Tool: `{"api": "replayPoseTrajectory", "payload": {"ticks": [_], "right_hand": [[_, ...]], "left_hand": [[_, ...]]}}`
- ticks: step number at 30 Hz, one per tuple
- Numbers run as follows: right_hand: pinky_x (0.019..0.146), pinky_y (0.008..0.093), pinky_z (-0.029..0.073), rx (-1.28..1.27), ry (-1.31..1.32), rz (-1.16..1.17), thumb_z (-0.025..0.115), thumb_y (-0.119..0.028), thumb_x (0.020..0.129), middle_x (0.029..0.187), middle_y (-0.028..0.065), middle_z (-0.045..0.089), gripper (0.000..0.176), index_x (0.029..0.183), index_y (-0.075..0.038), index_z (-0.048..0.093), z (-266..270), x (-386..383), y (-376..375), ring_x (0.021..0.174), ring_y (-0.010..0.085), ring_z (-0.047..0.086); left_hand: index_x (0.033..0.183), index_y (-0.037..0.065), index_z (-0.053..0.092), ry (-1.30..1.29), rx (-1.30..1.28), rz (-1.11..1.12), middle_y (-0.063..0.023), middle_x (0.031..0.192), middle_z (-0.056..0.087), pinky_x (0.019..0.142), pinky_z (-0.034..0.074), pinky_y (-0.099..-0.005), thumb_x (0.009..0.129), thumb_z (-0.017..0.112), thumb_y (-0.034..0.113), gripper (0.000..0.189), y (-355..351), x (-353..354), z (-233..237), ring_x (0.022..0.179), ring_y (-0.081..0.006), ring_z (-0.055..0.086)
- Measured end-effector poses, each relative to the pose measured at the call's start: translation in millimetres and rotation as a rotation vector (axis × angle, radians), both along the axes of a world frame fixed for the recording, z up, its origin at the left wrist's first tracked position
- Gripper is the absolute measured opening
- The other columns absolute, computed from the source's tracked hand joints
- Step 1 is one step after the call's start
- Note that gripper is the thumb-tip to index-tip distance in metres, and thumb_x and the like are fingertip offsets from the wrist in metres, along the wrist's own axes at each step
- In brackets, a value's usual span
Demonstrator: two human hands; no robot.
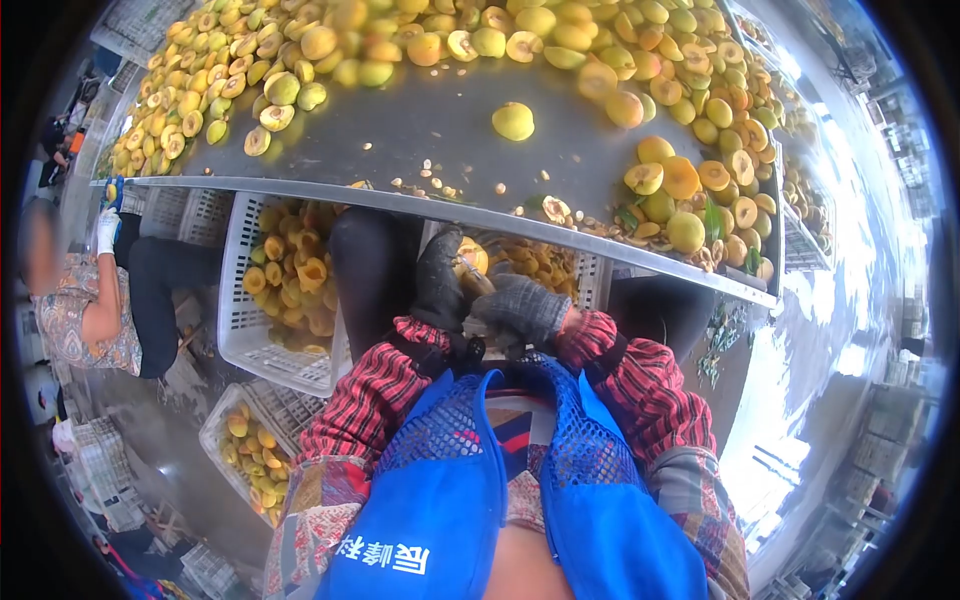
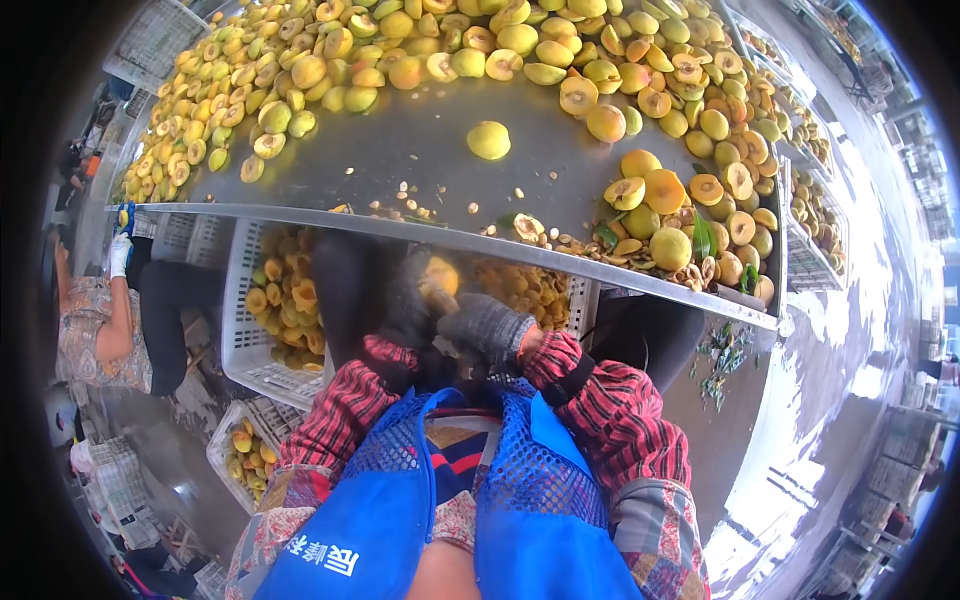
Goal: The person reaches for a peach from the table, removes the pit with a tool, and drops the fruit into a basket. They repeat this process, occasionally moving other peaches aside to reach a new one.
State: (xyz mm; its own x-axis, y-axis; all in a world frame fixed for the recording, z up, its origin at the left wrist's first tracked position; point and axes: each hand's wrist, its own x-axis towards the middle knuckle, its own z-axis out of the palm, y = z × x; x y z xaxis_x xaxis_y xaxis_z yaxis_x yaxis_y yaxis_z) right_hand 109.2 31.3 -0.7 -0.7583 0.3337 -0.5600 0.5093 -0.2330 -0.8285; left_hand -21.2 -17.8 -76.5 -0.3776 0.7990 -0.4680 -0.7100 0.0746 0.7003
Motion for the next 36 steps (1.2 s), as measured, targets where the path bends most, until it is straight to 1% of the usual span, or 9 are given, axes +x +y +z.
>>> {"api": "replayPoseTrajectory", "payload": {"ticks": [3,4,14,19,21,25,27,32,36], "right_hand": [[0.051,0.0349,0.046,0.585,0.032,0.231,0.054,-0.014,0.071,0.059,0.0129,0.055,0.015,0.064,-0.001,0.058,-24,2,3,0.058,0.0257,0.057],[0.053,0.0353,0.046,1.296,0.254,0.533,0.054,-0.013,0.071,0.060,0.0132,0.055,0.015,0.063,-0.002,0.058,-41,7,2,0.062,0.0271,0.058],[0.049,0.0376,0.044,1.280,0.351,0.553,0.048,-0.014,0.075,0.061,0.0146,0.055,0.034,0.108,-0.002,0.046,-44,10,11,0.057,0.0302,0.056],[0.050,0.0385,0.045,0.313,0.055,0.214,0.046,-0.018,0.079,0.059,0.0149,0.054,0.029,0.102,0.000,0.050,6,11,11,0.056,0.0293,0.056],[0.052,0.0380,0.045,0.213,-0.083,0.164,0.048,-0.017,0.078,0.061,0.0148,0.055,0.026,0.097,-0.001,0.053,12,7,13,0.058,0.0292,0.057],[0.059,0.0358,0.047,0.217,-0.009,0.180,0.058,-0.019,0.070,0.069,0.0138,0.056,0.021,0.085,-0.005,0.060,-9,15,16,0.068,0.0278,0.057],[0.062,0.0347,0.047,0.342,0.011,0.239,0.061,-0.020,0.066,0.070,0.0132,0.056,0.024,0.086,-0.007,0.060,-8,16,17,0.072,0.0282,0.057],[0.040,0.0333,0.044,-0.172,-0.120,-0.090,0.059,-0.018,0.071,0.064,0.0087,0.052,0.022,0.083,0.000,0.055,9,13,12,0.045,0.0212,0.054],[0.031,0.0303,0.039,-0.221,-0.010,-0.194,0.055,-0.021,0.073,0.060,0.0064,0.049,0.024,0.078,0.002,0.053,-4,15,8,0.035,0.0162,0.048]], "left_hand": [[0.095,-0.002,0.052,1.378,0.112,-0.119,-0.0126,0.090,0.056,0.075,0.045,-0.0332,0.080,0.052,0.014,0.022,-7,-2,-13,0.083,-0.0239,0.055],[0.095,-0.002,0.052,1.379,0.113,-0.120,-0.0126,0.090,0.056,0.075,0.045,-0.0332,0.080,0.052,0.014,0.022,-6,-3,-18,0.083,-0.0239,0.055],[0.102,-0.004,0.052,1.405,0.190,-0.144,-0.0182,0.099,0.055,0.084,0.041,-0.0357,0.079,0.055,0.015,0.030,-8,-6,-20,0.094,-0.0283,0.053],[0.104,-0.004,0.051,1.390,0.174,-0.134,-0.0182,0.102,0.055,0.085,0.041,-0.0334,0.080,0.054,0.013,0.030,-6,-1,-6,0.096,-0.0267,0.053],[0.104,-0.004,0.051,0.659,0.008,-0.145,-0.0174,0.103,0.055,0.085,0.041,-0.0321,0.081,0.052,0.012,0.029,-1,-1,-19,0.097,-0.0253,0.053],[0.091,-0.001,0.051,1.307,0.239,-0.140,-0.0115,0.080,0.053,0.068,0.045,-0.0317,0.081,0.052,0.032,0.035,2,-2,-23,0.072,-0.0206,0.052],[0.092,-0.001,0.051,0.591,0.132,-0.117,-0.0124,0.080,0.054,0.067,0.045,-0.0302,0.078,0.055,0.037,0.040,2,2,-34,0.072,-0.0205,0.053],[0.095,0.000,0.051,1.184,0.252,-0.215,-0.0086,0.085,0.056,0.068,0.046,-0.0292,0.083,0.052,0.020,0.023,-3,1,-14,0.074,-0.0159,0.054],[0.096,-0.001,0.050,0.528,0.213,-0.175,-0.0091,0.086,0.056,0.072,0.044,-0.0295,0.082,0.053,0.017,0.023,1,3,-23,0.078,-0.0172,0.053]]}}
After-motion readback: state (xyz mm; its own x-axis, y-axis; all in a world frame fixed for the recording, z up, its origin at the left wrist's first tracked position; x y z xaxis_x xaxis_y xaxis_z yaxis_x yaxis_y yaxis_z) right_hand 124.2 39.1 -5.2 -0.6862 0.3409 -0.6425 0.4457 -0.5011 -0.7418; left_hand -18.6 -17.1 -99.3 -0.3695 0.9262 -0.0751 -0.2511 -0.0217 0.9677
